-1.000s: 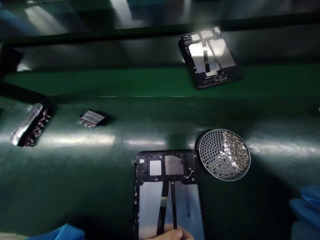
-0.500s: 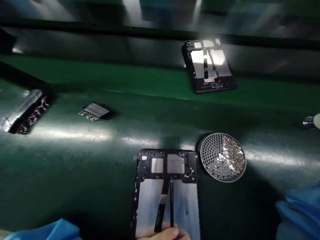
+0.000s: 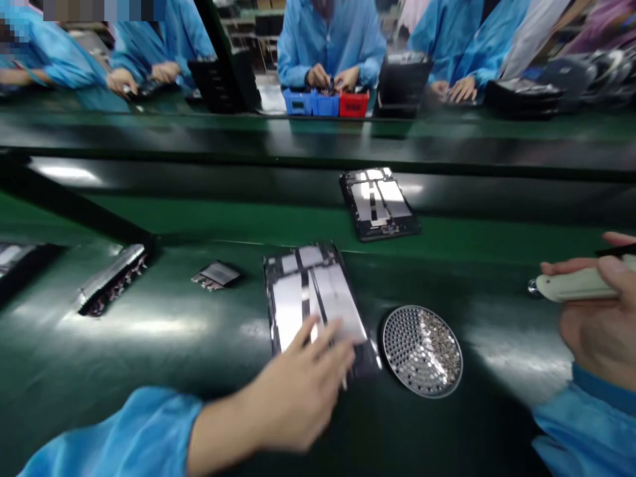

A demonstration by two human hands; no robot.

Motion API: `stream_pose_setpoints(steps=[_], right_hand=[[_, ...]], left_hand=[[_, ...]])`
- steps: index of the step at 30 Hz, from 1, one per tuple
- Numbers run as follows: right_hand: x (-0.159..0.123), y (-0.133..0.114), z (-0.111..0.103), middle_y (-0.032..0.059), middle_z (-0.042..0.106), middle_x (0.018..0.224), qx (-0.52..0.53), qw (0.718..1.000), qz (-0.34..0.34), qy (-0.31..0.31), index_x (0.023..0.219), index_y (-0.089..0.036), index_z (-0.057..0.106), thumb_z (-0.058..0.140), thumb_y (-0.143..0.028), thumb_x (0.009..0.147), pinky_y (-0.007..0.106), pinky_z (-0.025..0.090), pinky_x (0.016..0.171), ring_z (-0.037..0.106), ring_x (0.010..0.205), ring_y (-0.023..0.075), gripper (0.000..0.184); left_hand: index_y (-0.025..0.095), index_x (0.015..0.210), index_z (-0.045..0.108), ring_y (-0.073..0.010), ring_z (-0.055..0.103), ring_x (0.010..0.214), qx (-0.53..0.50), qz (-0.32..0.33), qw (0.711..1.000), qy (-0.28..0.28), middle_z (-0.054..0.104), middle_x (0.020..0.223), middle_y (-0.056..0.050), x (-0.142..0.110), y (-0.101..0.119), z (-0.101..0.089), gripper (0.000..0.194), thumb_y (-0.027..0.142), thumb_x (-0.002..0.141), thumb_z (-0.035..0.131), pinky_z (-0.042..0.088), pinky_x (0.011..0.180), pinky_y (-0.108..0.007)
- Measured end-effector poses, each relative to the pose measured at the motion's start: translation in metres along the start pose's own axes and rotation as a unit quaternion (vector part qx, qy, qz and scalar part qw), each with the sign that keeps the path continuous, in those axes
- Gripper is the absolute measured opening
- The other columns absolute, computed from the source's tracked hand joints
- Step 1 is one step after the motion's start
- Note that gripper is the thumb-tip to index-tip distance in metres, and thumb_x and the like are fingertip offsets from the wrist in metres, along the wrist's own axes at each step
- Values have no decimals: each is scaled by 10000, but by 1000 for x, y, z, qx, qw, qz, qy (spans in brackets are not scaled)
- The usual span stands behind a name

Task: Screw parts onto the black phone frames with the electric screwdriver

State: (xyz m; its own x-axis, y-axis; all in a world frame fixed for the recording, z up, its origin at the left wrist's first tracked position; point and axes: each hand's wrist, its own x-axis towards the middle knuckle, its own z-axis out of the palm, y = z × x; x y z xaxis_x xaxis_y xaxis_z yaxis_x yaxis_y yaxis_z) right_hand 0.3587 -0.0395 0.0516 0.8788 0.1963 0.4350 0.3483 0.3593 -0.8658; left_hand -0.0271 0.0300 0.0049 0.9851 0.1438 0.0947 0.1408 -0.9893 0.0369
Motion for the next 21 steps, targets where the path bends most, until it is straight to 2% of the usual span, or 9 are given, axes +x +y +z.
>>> stream_pose_setpoints(steps=[3,5,8,10,12,14,17,19,21], right_hand=[[-1,-4,1,83,643,810,2,999,29,-20,766,-146,658,753,-198,555,411,480,523,614,511,212,237],[-2,-6,0,57,623,743,-10,998,54,-11,794,-153,674,764,-222,552,425,479,568,611,524,218,268],[-1,-8,-1,53,630,724,-8,997,79,5,828,-153,685,793,-249,509,414,460,571,594,537,216,350],[-1,-7,-2,60,644,725,-12,995,94,7,860,-149,692,807,-253,501,396,445,569,597,566,217,391],[-1,-4,-4,53,645,689,-31,994,106,0,926,-153,699,817,-273,520,383,439,580,600,594,218,440],[-1,1,-7,43,650,681,-46,993,106,-7,944,-173,696,817,-300,545,381,450,597,599,611,213,435],[-1,9,-13,45,646,672,-48,998,46,-20,777,-188,678,815,-315,567,419,492,690,608,665,219,281],[-1,12,-14,51,648,669,-42,999,-2,-24,726,-192,667,833,-302,548,442,499,742,613,694,232,267],[-2,10,-11,51,654,677,-49,999,-10,-6,770,-187,686,855,-275,513,428,493,680,602,657,231,320]], left_hand=[[88,1434,512,-391,294,1489,29,-146,986,-80,491,1517,-162,47,-86,-23,539,219,911,517,168,1238,-605],[57,1433,496,-398,330,1469,47,-231,966,-105,469,1519,-206,72,-133,-30,608,95,828,541,247,1216,-558],[17,1383,520,-445,346,1444,61,-268,957,-91,480,1469,-282,102,-173,-30,584,88,807,593,309,1165,-595],[42,1390,514,-416,345,1452,51,-254,963,-81,442,1503,-272,125,-179,-26,558,208,870,628,327,1171,-561],[102,1438,471,-367,356,1453,30,-224,971,-76,388,1556,-220,151,-177,-21,613,384,920,637,361,1165,-523],[166,1458,446,-340,414,1413,10,-196,977,-82,392,1558,-170,177,-173,-17,644,485,931,634,407,1126,-539],[194,1388,514,-291,565,1245,-7,-163,981,-105,527,1426,-125,202,-172,-18,518,436,948,642,501,1024,-529],[185,1339,550,-261,612,1154,-3,-168,980,-108,580,1341,-110,205,-173,-23,447,394,955,643,544,964,-489],[180,1313,564,-251,624,1124,13,-201,975,-90,593,1309,-105,197,-171,-32,420,385,956,645,560,935,-473]])
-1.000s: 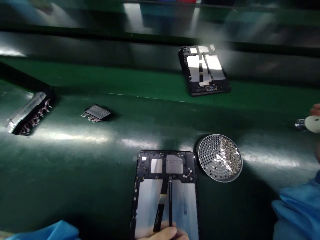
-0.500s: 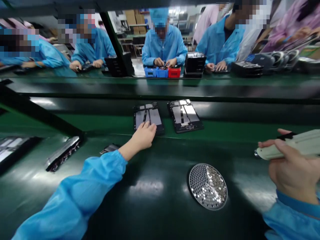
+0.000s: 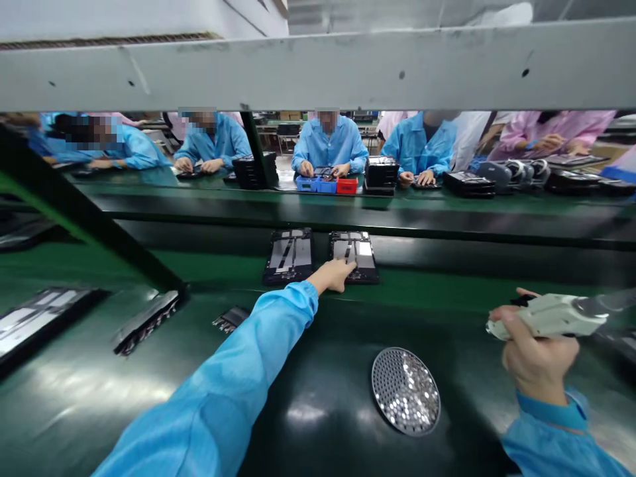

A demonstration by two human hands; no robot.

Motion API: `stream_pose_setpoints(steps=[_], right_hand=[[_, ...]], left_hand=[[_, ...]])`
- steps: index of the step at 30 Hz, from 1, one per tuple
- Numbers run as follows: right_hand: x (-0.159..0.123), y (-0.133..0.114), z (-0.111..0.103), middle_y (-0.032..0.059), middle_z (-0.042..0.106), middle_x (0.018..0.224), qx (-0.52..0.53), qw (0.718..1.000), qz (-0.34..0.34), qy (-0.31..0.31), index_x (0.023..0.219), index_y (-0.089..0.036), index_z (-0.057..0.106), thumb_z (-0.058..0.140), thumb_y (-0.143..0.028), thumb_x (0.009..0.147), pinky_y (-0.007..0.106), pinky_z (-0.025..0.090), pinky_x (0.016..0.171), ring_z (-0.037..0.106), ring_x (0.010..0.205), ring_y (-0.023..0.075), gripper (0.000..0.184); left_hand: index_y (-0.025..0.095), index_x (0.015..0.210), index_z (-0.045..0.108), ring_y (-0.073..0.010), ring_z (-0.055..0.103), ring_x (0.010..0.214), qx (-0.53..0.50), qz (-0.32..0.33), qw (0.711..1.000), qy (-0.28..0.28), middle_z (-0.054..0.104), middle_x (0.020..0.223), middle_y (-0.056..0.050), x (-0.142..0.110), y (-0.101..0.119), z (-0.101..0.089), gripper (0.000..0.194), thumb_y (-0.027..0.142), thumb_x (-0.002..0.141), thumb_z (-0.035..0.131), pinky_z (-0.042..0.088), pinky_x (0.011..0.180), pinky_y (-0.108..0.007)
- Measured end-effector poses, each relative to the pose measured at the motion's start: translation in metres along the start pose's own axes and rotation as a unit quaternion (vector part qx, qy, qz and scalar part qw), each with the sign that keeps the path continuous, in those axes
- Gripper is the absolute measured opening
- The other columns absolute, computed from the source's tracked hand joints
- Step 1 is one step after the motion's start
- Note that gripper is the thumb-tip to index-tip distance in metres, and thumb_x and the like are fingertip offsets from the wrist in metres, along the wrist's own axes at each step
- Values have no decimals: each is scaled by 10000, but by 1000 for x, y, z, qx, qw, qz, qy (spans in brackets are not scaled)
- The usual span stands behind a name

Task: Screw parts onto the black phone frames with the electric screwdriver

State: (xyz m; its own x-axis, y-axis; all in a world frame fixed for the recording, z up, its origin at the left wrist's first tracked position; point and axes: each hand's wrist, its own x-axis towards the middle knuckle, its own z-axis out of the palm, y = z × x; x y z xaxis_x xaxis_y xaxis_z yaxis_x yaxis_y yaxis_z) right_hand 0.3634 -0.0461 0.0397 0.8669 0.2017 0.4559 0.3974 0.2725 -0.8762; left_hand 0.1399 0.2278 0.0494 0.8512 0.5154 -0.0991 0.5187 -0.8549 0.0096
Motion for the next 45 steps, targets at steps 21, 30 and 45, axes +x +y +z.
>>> stream_pose_setpoints(steps=[21,30,45], right_hand=[[-120,-85,30,-61,548,552,151,917,135,-343,998,-228,604,623,-163,770,325,468,584,508,492,127,238],[-138,-80,25,-47,536,576,148,895,163,-387,988,-240,652,604,-164,787,326,455,566,498,500,134,220],[-143,-73,24,-45,528,562,146,897,169,-381,992,-248,691,605,-138,758,320,452,557,496,499,134,272]], left_hand=[[193,1130,670,-324,455,1392,-100,11,963,249,635,1313,-115,-296,48,47,388,499,922,554,365,1178,-556],[10,1191,522,-288,416,1418,-27,-190,967,166,544,1382,-162,-249,-56,73,447,381,1080,299,377,1161,-479],[15,1116,529,-326,493,1369,14,-203,972,114,608,1332,-159,-252,-41,55,429,292,1095,202,528,990,-491]])
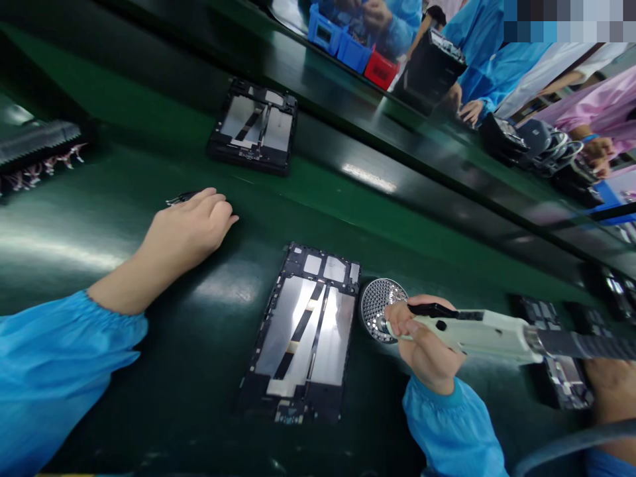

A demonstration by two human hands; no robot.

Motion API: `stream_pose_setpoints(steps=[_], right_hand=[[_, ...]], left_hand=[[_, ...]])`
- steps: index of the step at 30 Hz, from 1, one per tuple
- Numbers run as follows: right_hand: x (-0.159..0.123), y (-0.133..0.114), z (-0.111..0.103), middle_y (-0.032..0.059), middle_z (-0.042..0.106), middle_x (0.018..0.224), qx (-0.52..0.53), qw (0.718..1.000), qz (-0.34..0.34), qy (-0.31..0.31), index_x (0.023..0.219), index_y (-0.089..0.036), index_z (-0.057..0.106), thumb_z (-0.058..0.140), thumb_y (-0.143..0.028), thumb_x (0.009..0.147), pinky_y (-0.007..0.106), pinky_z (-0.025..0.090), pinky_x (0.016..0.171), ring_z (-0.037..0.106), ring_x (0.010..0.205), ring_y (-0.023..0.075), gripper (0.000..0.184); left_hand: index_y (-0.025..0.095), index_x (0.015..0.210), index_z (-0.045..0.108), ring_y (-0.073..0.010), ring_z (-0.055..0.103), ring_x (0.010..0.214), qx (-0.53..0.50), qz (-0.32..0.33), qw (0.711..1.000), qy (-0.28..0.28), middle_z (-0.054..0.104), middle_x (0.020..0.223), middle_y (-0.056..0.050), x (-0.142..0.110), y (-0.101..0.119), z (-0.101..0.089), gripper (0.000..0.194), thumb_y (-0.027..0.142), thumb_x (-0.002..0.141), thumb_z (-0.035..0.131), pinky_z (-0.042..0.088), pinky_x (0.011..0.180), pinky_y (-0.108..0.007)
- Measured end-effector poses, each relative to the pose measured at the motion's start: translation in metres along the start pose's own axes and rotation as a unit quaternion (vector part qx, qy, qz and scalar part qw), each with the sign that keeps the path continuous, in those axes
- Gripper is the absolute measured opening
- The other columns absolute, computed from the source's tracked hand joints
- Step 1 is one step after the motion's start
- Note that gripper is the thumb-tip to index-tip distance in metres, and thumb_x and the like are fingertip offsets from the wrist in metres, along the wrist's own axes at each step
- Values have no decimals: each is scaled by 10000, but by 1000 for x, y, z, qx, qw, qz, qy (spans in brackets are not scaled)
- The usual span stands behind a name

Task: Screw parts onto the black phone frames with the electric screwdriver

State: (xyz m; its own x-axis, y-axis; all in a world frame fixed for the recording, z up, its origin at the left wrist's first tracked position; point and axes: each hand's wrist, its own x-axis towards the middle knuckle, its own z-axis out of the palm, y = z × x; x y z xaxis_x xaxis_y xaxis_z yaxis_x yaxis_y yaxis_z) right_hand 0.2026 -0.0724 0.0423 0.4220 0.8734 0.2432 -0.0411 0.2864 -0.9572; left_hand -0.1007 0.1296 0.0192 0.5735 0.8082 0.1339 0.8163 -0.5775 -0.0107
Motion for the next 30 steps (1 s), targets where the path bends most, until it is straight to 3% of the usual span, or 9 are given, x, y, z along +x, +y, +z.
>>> stream_pose_setpoints(steps=[7,10,13,15,19,24,30], right_hand=[[-1,1,-1,-43,537,579,-3,1000,-5,-4,1009,-244,688,597,-134,770,326,460,578,500,513,133,278],[-2,1,0,-39,540,585,-10,1000,-7,-10,985,-242,678,592,-120,777,334,474,586,510,526,141,256],[-3,4,-1,-41,547,587,-6,1000,-11,-21,944,-237,663,591,-115,785,324,472,583,519,520,138,213],[-4,6,-2,-43,542,583,-1,1000,-12,-22,952,-234,659,594,-125,785,311,461,573,510,513,132,210],[-4,2,-3,-42,550,592,-5,1000,-11,-24,1082,-241,657,598,-145,792,317,471,589,512,528,134,312],[1,-31,-7,-27,570,606,-1,996,-91,-22,1118,-207,651,579,-126,801,376,507,640,540,539,145,336],[8,-52,-22,-33,557,596,1,990,-135,34,1060,-201,643,579,-142,779,375,502,651,549,539,154,294]], left_hand=[[13,1129,602,-296,503,1372,-91,-20,995,40,623,1355,-166,2,-10,10,488,353,1062,260,473,1074,-459],[120,1054,701,-237,631,1230,-175,-44,979,98,706,1251,-96,0,-9,-1,391,388,1007,420,509,1043,-389],[219,993,749,-186,695,1065,-267,-111,950,120,753,1123,11,-5,1,-23,273,406,930,560,542,986,-339],[233,956,758,-177,698,1008,-314,-114,937,107,758,1072,22,-7,13,-37,256,414,902,584,550,968,-341],[227,938,762,-170,694,941,-403,-17,914,38,755,1020,3,-2,48,-44,237,379,881,589,573,919,-335],[186,931,728,-149,708,848,-498,16,866,-45,727,1013,-25,23,100,-19,152,254,831,636,593,812,-282],[171,930,733,-145,701,811,-446,92,889,-51,732,988,-36,57,151,13,162,128,781,688,576,768,-267]])
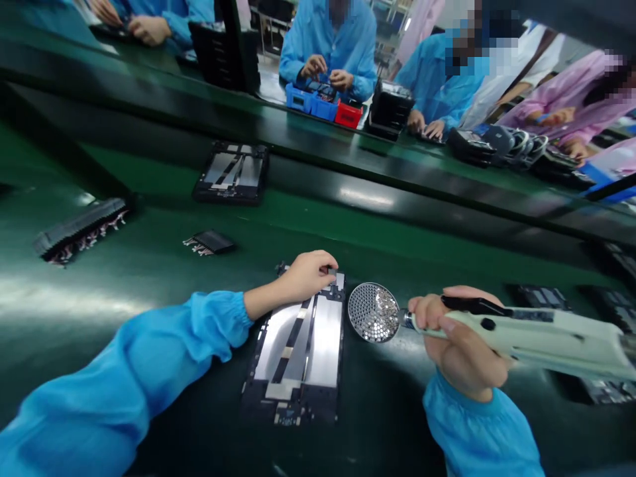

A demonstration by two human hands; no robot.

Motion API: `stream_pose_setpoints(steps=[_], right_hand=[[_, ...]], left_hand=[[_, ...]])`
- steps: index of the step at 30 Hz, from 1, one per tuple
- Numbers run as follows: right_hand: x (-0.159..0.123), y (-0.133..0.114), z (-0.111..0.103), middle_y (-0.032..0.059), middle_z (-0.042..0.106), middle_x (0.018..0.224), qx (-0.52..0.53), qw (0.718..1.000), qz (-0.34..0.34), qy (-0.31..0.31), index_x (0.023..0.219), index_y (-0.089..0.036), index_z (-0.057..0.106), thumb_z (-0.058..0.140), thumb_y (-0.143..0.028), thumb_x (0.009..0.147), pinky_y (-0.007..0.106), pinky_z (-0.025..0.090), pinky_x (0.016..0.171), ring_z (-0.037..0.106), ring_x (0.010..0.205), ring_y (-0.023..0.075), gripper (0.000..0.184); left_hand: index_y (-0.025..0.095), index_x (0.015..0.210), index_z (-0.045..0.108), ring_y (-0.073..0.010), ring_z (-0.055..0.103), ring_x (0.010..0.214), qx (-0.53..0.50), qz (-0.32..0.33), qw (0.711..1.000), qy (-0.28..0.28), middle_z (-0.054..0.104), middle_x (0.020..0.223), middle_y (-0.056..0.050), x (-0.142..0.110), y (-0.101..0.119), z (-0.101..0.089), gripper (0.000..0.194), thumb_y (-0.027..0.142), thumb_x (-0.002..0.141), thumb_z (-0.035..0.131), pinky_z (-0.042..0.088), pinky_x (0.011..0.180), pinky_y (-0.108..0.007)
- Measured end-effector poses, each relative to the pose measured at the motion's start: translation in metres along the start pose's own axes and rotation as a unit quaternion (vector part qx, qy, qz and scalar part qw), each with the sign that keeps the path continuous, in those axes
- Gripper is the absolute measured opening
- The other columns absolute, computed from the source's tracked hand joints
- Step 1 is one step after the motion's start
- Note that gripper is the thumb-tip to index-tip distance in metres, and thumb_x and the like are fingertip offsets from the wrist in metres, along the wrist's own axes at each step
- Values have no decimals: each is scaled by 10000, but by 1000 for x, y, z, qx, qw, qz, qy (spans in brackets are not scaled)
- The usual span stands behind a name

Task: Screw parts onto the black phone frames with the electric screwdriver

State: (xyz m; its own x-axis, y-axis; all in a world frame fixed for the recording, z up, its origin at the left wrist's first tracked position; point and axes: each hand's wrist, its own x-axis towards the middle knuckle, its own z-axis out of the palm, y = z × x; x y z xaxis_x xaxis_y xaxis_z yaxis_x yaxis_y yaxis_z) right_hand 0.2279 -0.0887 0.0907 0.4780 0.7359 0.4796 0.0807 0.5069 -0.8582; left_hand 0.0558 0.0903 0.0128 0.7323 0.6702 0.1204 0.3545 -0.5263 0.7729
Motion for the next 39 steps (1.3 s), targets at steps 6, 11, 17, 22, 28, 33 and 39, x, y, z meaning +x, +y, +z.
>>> stream_pose_setpoints(steps=[6,11,17,22,28,33,39], right_hand=[[5,7,-5,-34,554,588,31,999,-6,19,1041,-202,643,583,-127,776,363,489,637,544,537,152,282],[4,8,-6,-28,574,604,36,999,6,26,1033,-192,644,599,-108,776,368,491,638,559,559,157,274],[9,9,-9,-39,560,583,-2,999,20,49,996,-215,654,651,-157,770,376,500,623,549,524,161,234],[15,12,-11,-43,567,567,-49,997,12,65,971,-204,648,675,-170,763,385,513,644,558,509,159,212],[15,6,-3,8,652,709,-86,994,17,63,992,-185,673,651,-130,731,430,528,692,608,587,182,269],[14,13,38,-30,571,592,-50,998,50,1,1054,-214,670,628,-128,797,383,493,642,539,528,151,275],[11,36,74,-47,533,579,-73,990,111,-41,1001,-236,682,628,-120,820,364,484,621,513,516,129,222]], left_hand=[[185,875,764,-175,721,967,74,90,992,-58,767,1067,-42,21,-10,16,103,145,842,676,566,875,-287],[187,930,778,-190,692,1013,151,169,967,-116,776,1077,-42,22,-13,9,150,184,910,630,551,911,-315],[103,1233,679,-326,569,1213,229,248,925,-175,638,1363,-154,4,-5,-2,356,305,986,520,440,1047,-513],[87,1358,590,-384,583,1130,293,262,899,-193,568,1432,-191,0,-3,-9,552,479,974,517,476,940,-539],[108,1392,549,-363,614,1081,376,216,892,-127,635,1237,-240,-45,6,3,618,536,945,558,496,884,-481],[97,1303,625,-353,617,1058,310,244,917,-54,659,1182,-232,-80,8,18,526,486,972,496,473,904,-481],[82,1292,645,-356,618,1059,287,240,926,-49,687,1148,-219,-77,7,19,518,460,987,463,463,884,-466]])
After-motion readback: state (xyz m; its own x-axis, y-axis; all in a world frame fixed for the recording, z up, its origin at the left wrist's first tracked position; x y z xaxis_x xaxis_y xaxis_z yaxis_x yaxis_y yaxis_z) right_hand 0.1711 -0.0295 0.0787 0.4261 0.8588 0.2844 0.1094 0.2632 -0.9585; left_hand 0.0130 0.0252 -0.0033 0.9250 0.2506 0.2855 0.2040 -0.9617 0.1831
